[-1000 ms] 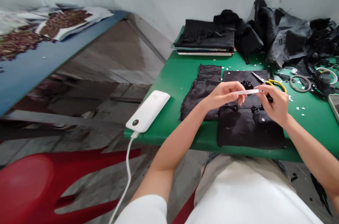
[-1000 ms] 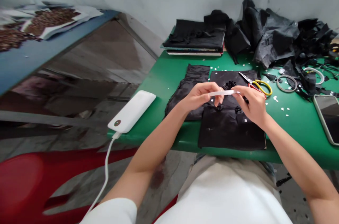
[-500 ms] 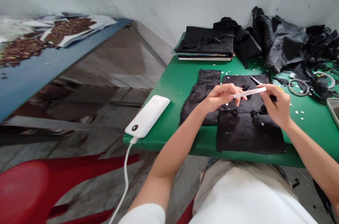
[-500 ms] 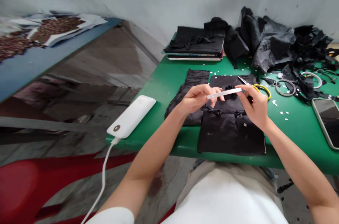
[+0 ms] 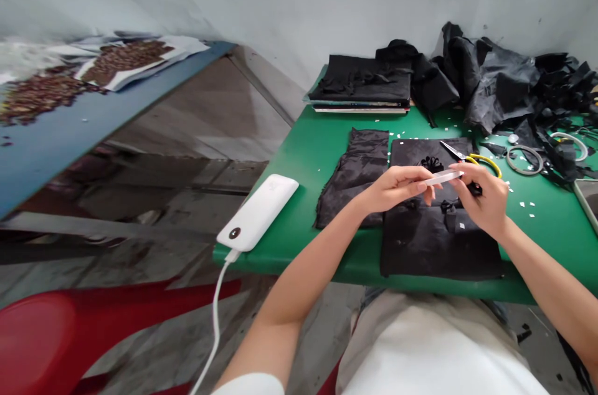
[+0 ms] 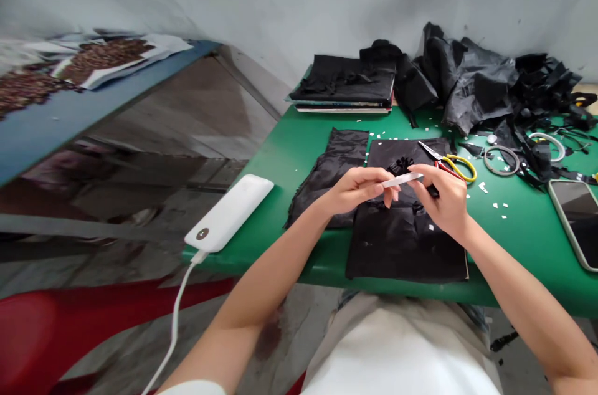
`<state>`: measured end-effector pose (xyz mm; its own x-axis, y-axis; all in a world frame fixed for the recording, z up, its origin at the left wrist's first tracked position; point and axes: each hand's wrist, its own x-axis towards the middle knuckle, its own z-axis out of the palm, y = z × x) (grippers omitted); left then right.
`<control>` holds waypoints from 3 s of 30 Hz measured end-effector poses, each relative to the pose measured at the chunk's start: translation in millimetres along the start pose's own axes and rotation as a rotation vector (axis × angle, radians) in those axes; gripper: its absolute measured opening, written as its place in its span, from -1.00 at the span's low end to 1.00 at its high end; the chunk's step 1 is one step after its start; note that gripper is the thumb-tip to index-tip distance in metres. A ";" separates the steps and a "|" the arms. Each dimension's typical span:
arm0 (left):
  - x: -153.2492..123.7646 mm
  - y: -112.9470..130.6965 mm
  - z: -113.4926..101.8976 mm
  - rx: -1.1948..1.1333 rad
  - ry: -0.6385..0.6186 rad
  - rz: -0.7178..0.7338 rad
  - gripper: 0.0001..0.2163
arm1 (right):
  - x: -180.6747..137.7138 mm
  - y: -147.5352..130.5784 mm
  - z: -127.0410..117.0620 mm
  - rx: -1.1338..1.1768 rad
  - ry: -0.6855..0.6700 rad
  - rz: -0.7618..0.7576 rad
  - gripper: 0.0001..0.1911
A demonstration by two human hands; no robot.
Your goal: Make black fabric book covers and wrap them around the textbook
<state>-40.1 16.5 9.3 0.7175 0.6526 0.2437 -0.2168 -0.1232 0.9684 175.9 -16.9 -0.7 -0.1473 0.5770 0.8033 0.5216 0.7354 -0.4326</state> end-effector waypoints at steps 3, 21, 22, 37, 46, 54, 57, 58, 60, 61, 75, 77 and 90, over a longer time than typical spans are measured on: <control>0.0 -1.2 -2.6 -0.077 0.011 0.069 -0.75 | 1.3 0.5 -0.7 0.013 -0.008 0.131 -0.76; 2.1 3.8 -4.4 0.100 -0.007 0.108 -0.52 | 0.9 1.8 -0.9 -0.043 0.064 0.116 -0.89; 2.2 3.3 -4.4 0.122 -0.020 0.098 -0.52 | 0.7 2.0 -0.8 -0.057 0.069 0.093 -0.89; -1.0 -1.5 -4.1 -0.071 0.032 0.088 -0.65 | 2.0 -0.6 -0.6 0.003 0.011 0.222 -0.84; 0.3 -2.4 -5.2 -0.140 0.016 0.161 -0.71 | 4.8 -3.5 -3.9 0.064 0.016 0.235 -0.88; -0.1 4.1 4.4 -0.142 0.066 0.065 -0.68 | 2.6 2.3 -0.7 -0.032 -0.079 0.224 -0.72; -1.1 2.6 2.6 -0.176 -0.011 0.013 -0.68 | 2.8 4.1 0.4 -0.005 -0.127 0.207 -0.75; -1.6 1.9 1.6 -0.180 -0.028 -0.005 -0.69 | 3.0 4.9 0.4 0.007 -0.141 0.207 -0.77; -2.7 0.6 -0.1 -0.189 -0.043 -0.027 -0.71 | 3.5 6.8 -0.2 0.020 -0.169 0.220 -0.79; -3.1 0.0 -0.5 -0.194 -0.043 -0.031 -0.72 | 3.7 8.0 -0.6 0.019 -0.182 0.232 -0.79; -0.2 -1.7 0.2 -0.150 0.006 -0.127 -0.65 | 9.1 19.4 -7.7 0.082 -0.402 0.474 -0.74; -0.2 -2.7 -0.7 -0.156 0.030 -0.116 -0.66 | 12.5 28.0 -13.6 0.007 -0.402 0.506 -0.74; 4.9 -5.3 -1.5 -0.162 0.270 -0.084 -0.67 | 12.0 59.0 -31.5 -0.779 -0.774 0.622 -0.78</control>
<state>-36.4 21.4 5.3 0.5405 0.8329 0.1190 -0.2822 0.0462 0.9583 231.4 22.3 -3.7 -0.0148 0.9998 -0.0124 0.9965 0.0137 -0.0830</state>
